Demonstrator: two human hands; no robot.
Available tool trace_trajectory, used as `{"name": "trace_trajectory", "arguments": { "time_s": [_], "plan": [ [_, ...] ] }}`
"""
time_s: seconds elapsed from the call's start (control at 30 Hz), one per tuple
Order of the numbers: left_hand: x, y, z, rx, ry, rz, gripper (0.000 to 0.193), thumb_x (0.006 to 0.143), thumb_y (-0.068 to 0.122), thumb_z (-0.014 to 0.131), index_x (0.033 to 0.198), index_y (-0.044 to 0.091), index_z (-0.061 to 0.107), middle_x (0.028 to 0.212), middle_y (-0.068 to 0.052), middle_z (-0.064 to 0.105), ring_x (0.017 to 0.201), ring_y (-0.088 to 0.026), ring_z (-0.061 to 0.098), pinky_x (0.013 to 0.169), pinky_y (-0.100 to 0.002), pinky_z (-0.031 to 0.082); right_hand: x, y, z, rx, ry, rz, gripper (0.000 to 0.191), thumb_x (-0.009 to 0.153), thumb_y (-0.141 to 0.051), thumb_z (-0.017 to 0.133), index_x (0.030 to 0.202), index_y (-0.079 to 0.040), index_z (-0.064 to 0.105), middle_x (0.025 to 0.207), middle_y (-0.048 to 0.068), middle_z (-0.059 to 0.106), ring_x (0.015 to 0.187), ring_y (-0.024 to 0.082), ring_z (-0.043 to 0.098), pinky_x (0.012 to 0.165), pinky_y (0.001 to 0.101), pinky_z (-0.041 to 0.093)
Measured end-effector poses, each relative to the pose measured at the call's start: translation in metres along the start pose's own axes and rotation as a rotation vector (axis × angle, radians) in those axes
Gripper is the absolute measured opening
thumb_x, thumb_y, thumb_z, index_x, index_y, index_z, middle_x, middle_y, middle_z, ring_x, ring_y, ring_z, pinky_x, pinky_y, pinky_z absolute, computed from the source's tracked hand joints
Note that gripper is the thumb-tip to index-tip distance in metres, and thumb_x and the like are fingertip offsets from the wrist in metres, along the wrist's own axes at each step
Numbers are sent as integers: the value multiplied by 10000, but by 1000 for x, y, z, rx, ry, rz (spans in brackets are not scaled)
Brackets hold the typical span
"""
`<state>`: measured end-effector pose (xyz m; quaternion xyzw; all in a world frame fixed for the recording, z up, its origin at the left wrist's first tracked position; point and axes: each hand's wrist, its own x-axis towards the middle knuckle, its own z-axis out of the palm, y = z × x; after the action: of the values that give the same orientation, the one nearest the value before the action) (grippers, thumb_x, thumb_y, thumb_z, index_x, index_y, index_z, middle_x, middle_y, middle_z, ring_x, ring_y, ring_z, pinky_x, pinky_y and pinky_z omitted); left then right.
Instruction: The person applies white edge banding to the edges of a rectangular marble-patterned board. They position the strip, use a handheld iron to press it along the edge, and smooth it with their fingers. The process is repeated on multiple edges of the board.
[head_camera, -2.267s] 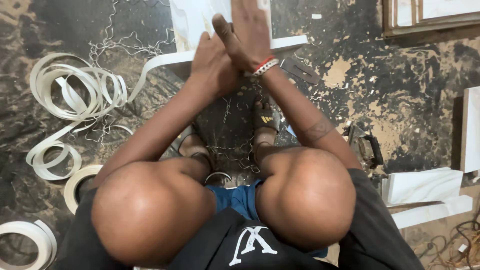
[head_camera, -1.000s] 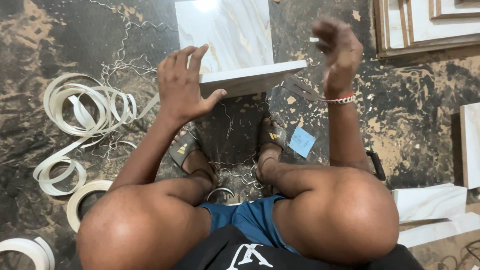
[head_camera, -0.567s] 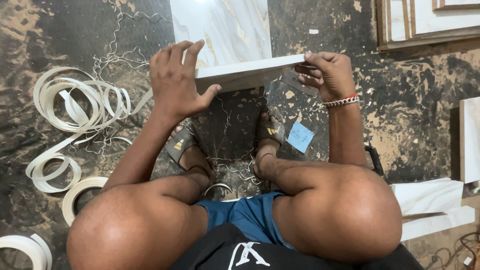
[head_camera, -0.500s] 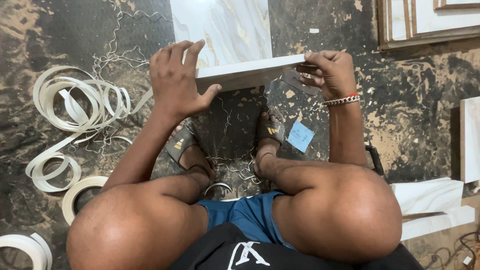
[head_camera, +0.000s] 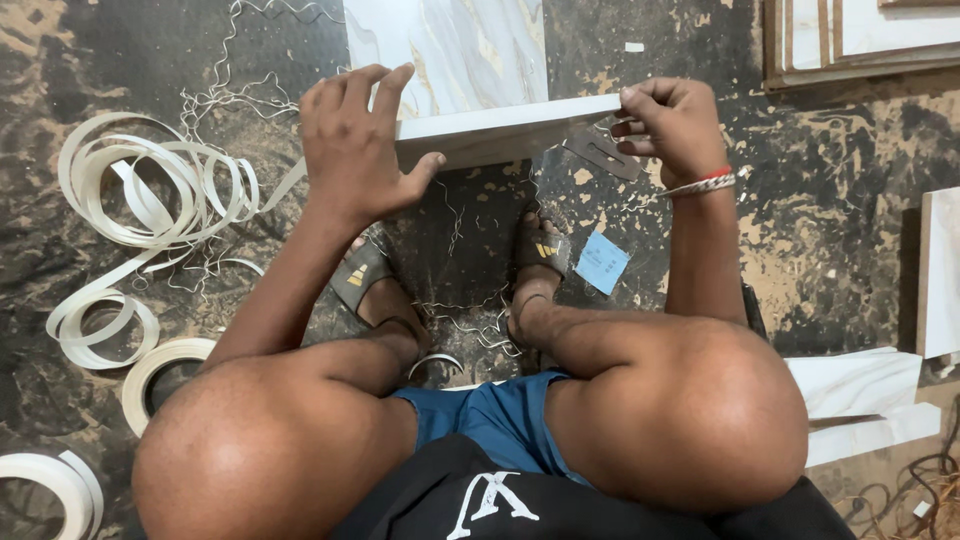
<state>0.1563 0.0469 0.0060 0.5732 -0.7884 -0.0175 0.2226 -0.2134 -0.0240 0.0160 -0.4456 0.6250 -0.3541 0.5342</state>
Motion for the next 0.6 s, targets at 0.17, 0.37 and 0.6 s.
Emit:
{"name": "trace_trajectory", "arguments": {
  "time_s": [0.17,0.37,0.6],
  "plan": [
    [-1,-1,-3,-14,15,5,870,802,470,817,1508,86,485,1351,-160,534,1207,-354,546,1063,-525,356,33,10,-15,-465,311,-476,159,968,-78,765,811,-82,791,729,13,760,626,62,717,583,245,617],
    [-3,-4,-2,-33,18,57,763,804,300,825,1467,90,510,1331,-172,547,1108,-325,580,901,-469,459,60,-16,43,-735,-63,-888,334,1096,-307,560,1021,-28,728,866,128,682,754,254,650,685,410,529],
    [15,-1,11,144,-141,134,493,926,233,716,1379,71,607,977,-151,595,811,-265,577,655,-405,445,43,-46,98,-1357,-423,-352,808,1005,-745,319,1385,-101,627,1029,285,709,992,442,688,901,563,525]
  ]
}}
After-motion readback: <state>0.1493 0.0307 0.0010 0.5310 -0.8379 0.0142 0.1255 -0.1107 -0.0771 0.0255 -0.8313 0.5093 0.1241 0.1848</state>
